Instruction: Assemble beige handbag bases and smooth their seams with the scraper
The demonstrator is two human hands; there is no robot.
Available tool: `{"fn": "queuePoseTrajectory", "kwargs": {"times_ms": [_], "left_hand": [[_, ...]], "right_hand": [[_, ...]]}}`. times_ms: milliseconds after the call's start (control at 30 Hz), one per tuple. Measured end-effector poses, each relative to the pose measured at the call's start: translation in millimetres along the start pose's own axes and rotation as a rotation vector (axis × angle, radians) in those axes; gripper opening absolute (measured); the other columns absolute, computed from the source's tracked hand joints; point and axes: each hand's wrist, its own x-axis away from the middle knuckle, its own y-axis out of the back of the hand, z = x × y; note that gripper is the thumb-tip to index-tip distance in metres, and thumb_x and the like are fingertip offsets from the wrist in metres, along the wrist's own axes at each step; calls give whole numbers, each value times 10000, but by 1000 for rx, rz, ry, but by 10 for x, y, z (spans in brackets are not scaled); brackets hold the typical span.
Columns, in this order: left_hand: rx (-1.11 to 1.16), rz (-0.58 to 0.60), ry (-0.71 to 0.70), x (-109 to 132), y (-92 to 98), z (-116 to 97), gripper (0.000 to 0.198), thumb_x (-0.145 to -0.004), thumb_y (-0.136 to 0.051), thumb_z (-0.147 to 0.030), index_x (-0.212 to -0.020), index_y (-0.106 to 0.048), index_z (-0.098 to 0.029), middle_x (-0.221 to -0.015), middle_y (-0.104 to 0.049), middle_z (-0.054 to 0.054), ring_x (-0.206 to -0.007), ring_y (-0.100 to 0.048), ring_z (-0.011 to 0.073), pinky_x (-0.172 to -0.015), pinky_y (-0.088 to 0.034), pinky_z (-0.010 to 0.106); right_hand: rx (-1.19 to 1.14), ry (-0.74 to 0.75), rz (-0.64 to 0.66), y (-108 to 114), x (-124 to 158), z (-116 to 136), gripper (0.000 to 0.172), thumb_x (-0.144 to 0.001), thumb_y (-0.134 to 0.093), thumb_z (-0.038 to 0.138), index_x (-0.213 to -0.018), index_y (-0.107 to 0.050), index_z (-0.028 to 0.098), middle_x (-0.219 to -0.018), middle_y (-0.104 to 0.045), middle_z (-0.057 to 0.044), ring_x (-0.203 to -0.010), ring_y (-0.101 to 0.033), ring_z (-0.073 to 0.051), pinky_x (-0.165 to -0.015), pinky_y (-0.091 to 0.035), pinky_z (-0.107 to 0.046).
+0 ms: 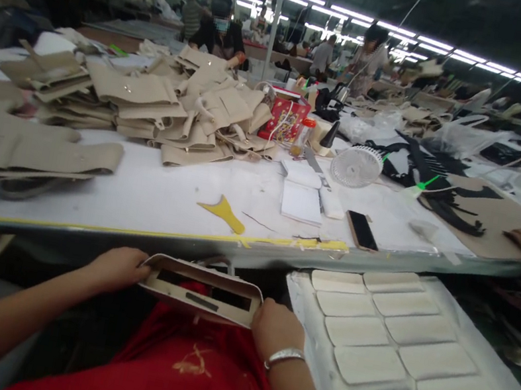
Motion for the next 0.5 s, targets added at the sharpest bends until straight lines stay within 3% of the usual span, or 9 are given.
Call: {"fn": "queuePoseTrajectory", "kwargs": {"times_ms": [233, 500], "left_hand": [[-99, -20, 39, -72, 18, -110, 347, -734, -431, -335, -870, -674, -129, -890, -668, 177, -810, -632, 299, -681, -473, 360], [36, 21, -70, -105, -58, 15, 378, -780, -369, -386, -805, -675, -167, -880, -675, 123, -832, -626, 259, -693, -446, 294]], "right_hand": [[3, 13, 17, -14, -138, 17, 344, -834, -335, 256, -872, -650, 123, -848, -665, -184, -832, -637, -317, -687, -449, -396], [-40, -10, -2, -51, -123, -10, 343, -834, -352, 252, -887, -663, 117, -876, -665, -187, -845, -637, -287, -689, -460, -362]]}}
